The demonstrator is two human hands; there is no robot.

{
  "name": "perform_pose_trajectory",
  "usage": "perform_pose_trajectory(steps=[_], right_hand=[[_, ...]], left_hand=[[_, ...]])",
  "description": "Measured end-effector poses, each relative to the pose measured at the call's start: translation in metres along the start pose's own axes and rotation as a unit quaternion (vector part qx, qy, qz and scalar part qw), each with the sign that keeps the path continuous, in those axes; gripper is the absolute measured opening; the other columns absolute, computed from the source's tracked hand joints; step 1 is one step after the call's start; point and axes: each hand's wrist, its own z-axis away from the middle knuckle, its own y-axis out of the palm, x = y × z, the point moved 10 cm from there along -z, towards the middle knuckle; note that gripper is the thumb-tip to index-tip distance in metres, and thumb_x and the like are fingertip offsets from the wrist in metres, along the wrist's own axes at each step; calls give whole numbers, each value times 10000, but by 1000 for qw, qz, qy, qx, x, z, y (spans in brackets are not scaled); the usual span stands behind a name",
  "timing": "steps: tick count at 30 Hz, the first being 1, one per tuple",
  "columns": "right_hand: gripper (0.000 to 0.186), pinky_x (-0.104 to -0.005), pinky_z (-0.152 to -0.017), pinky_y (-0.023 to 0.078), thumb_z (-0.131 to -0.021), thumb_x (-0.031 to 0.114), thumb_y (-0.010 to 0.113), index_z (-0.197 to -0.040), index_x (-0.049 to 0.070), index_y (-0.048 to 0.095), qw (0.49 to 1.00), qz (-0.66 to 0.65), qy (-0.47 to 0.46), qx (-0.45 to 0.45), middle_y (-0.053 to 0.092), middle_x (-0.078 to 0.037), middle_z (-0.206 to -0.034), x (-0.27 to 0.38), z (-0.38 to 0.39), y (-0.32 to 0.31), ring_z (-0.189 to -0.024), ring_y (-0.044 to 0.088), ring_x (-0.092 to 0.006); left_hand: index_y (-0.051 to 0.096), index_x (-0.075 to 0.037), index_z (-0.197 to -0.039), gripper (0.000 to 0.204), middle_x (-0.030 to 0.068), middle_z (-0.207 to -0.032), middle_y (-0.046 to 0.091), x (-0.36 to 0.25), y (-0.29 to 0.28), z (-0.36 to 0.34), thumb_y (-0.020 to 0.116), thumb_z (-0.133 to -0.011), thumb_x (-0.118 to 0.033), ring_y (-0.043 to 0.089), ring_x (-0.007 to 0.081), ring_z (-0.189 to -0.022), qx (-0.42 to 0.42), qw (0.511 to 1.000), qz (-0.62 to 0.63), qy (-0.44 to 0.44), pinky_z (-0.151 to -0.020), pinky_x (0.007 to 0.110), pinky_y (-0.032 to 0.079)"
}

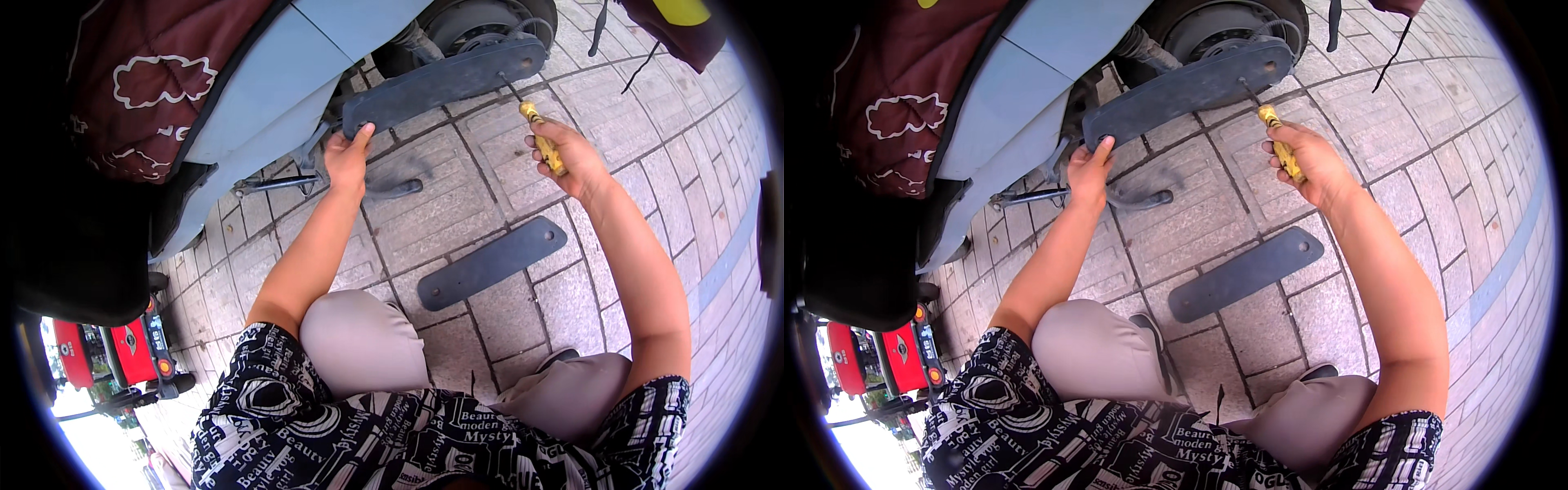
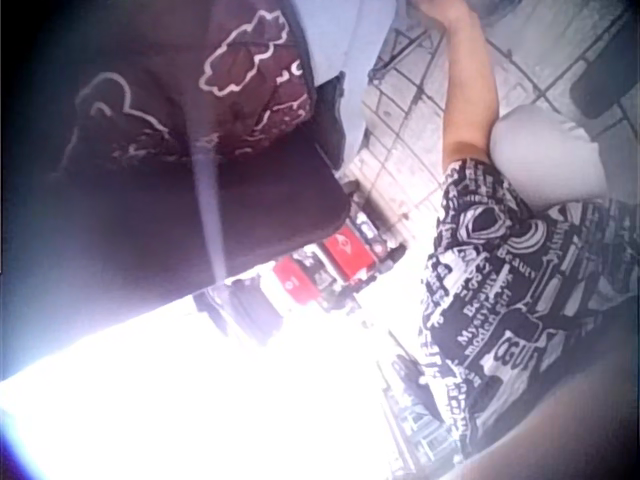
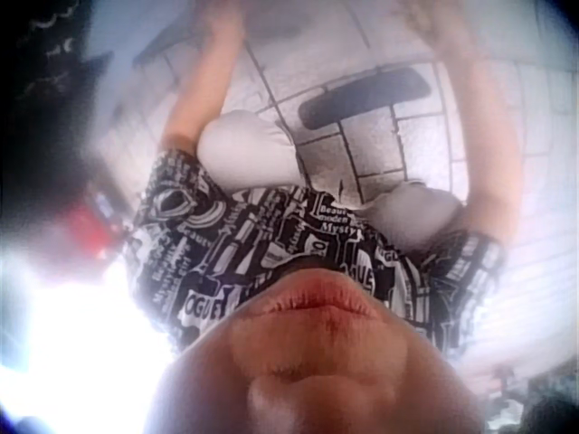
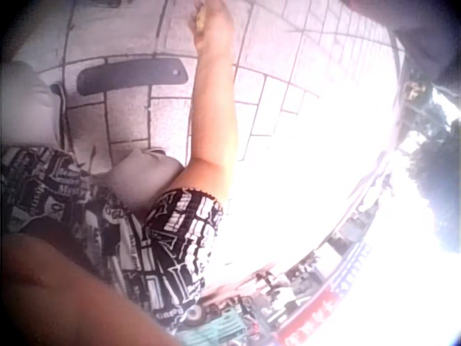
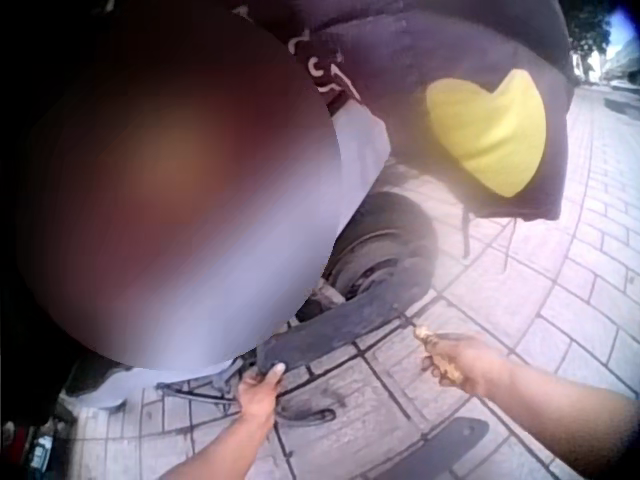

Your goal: The person uses a screwdriver to remove a mudguard from the rear wheel of a scooter. They unscrew the fasteners, detach the mudguard, and then place it on the ground before standing up.

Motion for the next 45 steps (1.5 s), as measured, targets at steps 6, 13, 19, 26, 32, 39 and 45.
perform_pose_trajectory(steps=[6, 13, 19, 26, 32, 39, 45], right_hand=[[362, -236, -527, 414, -870, 206, 632, -1192, 62, 552, 999, 32, -25, -30, 599, -16, -850, 1, 3, 4, -660, 542, -93], [369, -233, -523, 409, -878, 203, 616, -1210, 55, 549, 998, 42, -32, -26, 593, -19, -845, 1, 3, 8, -659, 533, -94], [372, -259, -524, 415, -872, 211, 608, -1205, 52, 562, 996, 74, -37, -35, 591, -25, -846, 1, -1, 0, -662, 533, -115], [354, -263, -519, 412, -857, 211, 606, -1167, 40, 592, 994, 85, -48, -37, 596, -32, -847, 2, -4, 1, -689, 555, -118], [454, -263, -521, 426, -856, 199, 609, -1285, 62, 556, 994, 87, -43, -47, 600, -30, -840, 3, 0, -1, -683, 562, -113], [453, -246, -524, 411, -865, 202, 617, -1294, 75, 545, 992, 107, -42, -47, 590, -16, -850, 4, 0, -3, -671, 551, -101], [375, -270, -473, 429, -839, 197, 613, -1180, 42, 615, 992, 88, -70, -54, 620, -51, -819, 6, -4, -6, -618, 584, -126]], left_hand=[[599, -47, -985, 219, 23, -971, 644, 3, -1, -3, 739, -834, -122, 597, 132, -885, -8, 1000, 9, -5, -823, 284, 497], [609, -64, -969, 200, 12, -957, 654, 4, -6, -8, 742, -827, -109, 605, 127, -870, -1, 1000, 26, 2, -802, 284, 504], [612, -57, -998, 209, 21, -957, 654, 15, -9, -15, 732, -830, -87, 616, 133, -834, -5, 999, 31, -6, -766, 271, 523], [597, -73, -1025, 202, 10, -983, 641, 3, -5, -8, 706, -857, -96, 601, 119, -859, 9, 1000, 28, 11, -773, 287, 521], [579, -94, -993, 192, -3, -950, 623, 6, 1, -4, 712, -861, -134, 587, 108, -836, 4, 1000, 14, -8, -811, 288, 504], [556, -74, -968, 193, 4, -926, 606, 13, 0, -6, 705, -867, -141, 576, 112, -806, 19, 1000, 1, -6, -842, 307, 511], [543, -40, -979, 210, 26, -936, 601, 12, 2, -5, 694, -877, -145, 580, 131, -798, 32, 999, 17, -18, -849, 326, 519]])
